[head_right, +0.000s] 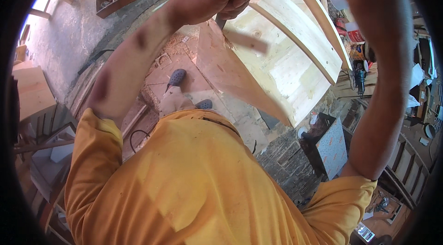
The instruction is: Using a hammer and chisel to shape or trim a wooden structure.
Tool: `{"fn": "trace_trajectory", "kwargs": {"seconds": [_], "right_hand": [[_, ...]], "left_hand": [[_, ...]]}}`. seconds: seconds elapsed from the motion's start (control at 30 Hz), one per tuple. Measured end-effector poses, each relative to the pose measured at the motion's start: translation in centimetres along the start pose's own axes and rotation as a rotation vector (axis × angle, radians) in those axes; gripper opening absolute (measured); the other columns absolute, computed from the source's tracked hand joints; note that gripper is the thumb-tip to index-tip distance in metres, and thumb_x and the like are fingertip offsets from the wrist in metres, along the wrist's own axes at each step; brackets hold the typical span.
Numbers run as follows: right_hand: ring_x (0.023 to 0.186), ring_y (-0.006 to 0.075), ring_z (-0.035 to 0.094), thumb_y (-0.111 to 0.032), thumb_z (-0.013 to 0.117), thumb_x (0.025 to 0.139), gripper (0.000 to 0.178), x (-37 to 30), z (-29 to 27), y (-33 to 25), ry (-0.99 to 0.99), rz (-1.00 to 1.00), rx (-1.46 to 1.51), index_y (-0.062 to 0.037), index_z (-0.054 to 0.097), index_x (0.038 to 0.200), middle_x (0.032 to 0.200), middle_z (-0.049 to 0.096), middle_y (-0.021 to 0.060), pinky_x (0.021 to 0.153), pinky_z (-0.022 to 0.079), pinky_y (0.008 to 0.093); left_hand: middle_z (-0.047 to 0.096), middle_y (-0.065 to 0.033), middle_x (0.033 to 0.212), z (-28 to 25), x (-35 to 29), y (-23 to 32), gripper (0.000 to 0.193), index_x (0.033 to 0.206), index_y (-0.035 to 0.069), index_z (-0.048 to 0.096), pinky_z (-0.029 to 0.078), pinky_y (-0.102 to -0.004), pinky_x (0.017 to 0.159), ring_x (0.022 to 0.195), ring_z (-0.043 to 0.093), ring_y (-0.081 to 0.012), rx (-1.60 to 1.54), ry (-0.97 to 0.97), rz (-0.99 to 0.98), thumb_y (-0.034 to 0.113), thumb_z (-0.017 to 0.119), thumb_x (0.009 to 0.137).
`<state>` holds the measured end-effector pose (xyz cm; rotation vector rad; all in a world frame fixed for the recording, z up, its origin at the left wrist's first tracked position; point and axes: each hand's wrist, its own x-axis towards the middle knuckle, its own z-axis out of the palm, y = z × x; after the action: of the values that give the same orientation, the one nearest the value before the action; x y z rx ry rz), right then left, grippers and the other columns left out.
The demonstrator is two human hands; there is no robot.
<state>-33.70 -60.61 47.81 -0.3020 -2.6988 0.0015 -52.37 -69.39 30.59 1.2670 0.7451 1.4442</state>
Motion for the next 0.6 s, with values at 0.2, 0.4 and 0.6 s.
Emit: {"fn": "trace_trajectory", "kwargs": {"seconds": [0.2,0.4,0.6], "right_hand": [[0.073,0.0275,0.059,-0.007,0.063,0.076,0.030,-3.2,-5.2,11.0,0.003,0.019,0.007,0.0025,0.059,0.105,0.081,0.059,0.0142,0.070,0.049,0.0345],[0.071,0.0269,0.058,-0.008,0.062,0.076,0.029,-1.8,-3.6,5.2,0.019,0.044,0.011,0.0021,0.058,0.103,0.080,0.058,0.0138,0.068,0.049,0.0359],[0.070,0.0264,0.058,-0.009,0.062,0.076,0.028,2.6,1.8,-6.6,0.034,0.043,0.030,0.0017,0.057,0.101,0.080,0.058,0.0134,0.067,0.049,0.0374]], "left_hand": [[0.037,0.0054,0.052,0.9,0.4,1.8,0.054,0.061,0.015,0.041,0.024,-0.0259,0.042,0.045,0.032,-0.0057,0.155,-0.055,-0.039,0.055,0.050,0.096],[0.034,0.0058,0.052,1.1,0.6,1.7,0.055,0.061,0.015,0.039,0.023,-0.0259,0.042,0.046,0.030,-0.0057,0.076,-0.092,0.012,0.057,0.049,0.095],[0.034,0.0057,0.052,0.3,0.1,0.9,0.055,0.062,0.016,0.038,0.023,-0.0260,0.041,0.045,0.030,-0.0059,0.090,0.008,-0.070,0.059,0.049,0.095]]}}
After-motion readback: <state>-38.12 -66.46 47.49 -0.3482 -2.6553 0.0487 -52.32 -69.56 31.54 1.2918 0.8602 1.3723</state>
